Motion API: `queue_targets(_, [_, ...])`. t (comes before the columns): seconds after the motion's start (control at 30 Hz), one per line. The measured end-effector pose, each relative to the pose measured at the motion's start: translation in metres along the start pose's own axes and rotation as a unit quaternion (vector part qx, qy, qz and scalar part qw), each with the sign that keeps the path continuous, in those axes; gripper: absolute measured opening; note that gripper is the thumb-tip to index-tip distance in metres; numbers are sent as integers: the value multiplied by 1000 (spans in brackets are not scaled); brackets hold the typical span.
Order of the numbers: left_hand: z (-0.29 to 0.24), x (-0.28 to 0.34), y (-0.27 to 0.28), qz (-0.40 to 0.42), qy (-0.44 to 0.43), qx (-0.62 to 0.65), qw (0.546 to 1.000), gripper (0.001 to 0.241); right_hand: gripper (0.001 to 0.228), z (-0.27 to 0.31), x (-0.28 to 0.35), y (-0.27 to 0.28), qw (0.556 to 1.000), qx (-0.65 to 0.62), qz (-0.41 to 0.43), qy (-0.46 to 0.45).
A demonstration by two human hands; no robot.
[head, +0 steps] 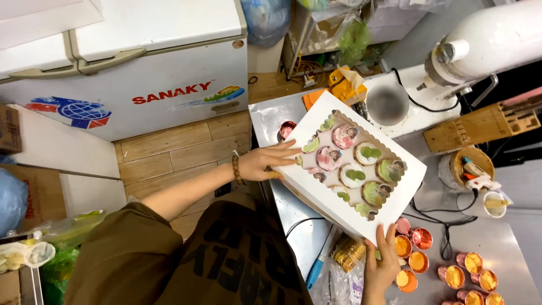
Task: The person places cupcakes with printed toppers into a white bakery box, closes the cardboard lid, moves the box to a side counter, and then uses scissors to cut a sheet of portrait stickers.
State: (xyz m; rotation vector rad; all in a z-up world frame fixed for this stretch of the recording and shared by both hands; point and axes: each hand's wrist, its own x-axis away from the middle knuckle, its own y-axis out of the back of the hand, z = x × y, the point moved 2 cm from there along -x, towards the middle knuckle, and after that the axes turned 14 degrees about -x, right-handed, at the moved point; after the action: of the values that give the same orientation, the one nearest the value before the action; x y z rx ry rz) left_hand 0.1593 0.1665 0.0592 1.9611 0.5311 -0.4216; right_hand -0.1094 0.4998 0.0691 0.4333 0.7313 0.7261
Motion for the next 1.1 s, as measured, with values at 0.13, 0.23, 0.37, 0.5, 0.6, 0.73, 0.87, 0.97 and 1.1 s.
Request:
queue_targets(0.13, [13,10,0,-18,64,86,994,56,51,-3,-2,0,1000,-20,-3,-22])
queue_targets(0.23, [16,16,-8,-10,76,43,996,51,50,-6,-1,-1,999,-26,-6,-26])
queue_targets(0.37, [1,13,-8,-51,91,-22,994,45,49,-9,0,0,998,-42,-16,-38])
queue_targets(0.5, [-5,15,-9,-58,121,-15,991,42,49,-8,-1,-1,997,-65,-22,-47])
queue_targets(0.6, [-7,18,-6,-82,103,-21,991,44,49,-12,-4,3,996,-81,-14,-39])
queue_targets(0.73, [-16,14,5,-76,9,-40,996,58,47,-28,-8,7,993,-108,-8,-48])
queue_targets(0.87, [-26,15,1,-70,-47,-57,995,74,45,-45,-7,7,990,-130,-28,-38])
queue_targets(0.97, [-23,20,-13,-65,4,-46,997,57,44,-47,-7,9,992,-119,-35,-29])
queue_targets(1.1, [-24,22,-10,-47,9,-40,998,49,42,-43,-6,8,993,-110,-39,-31])
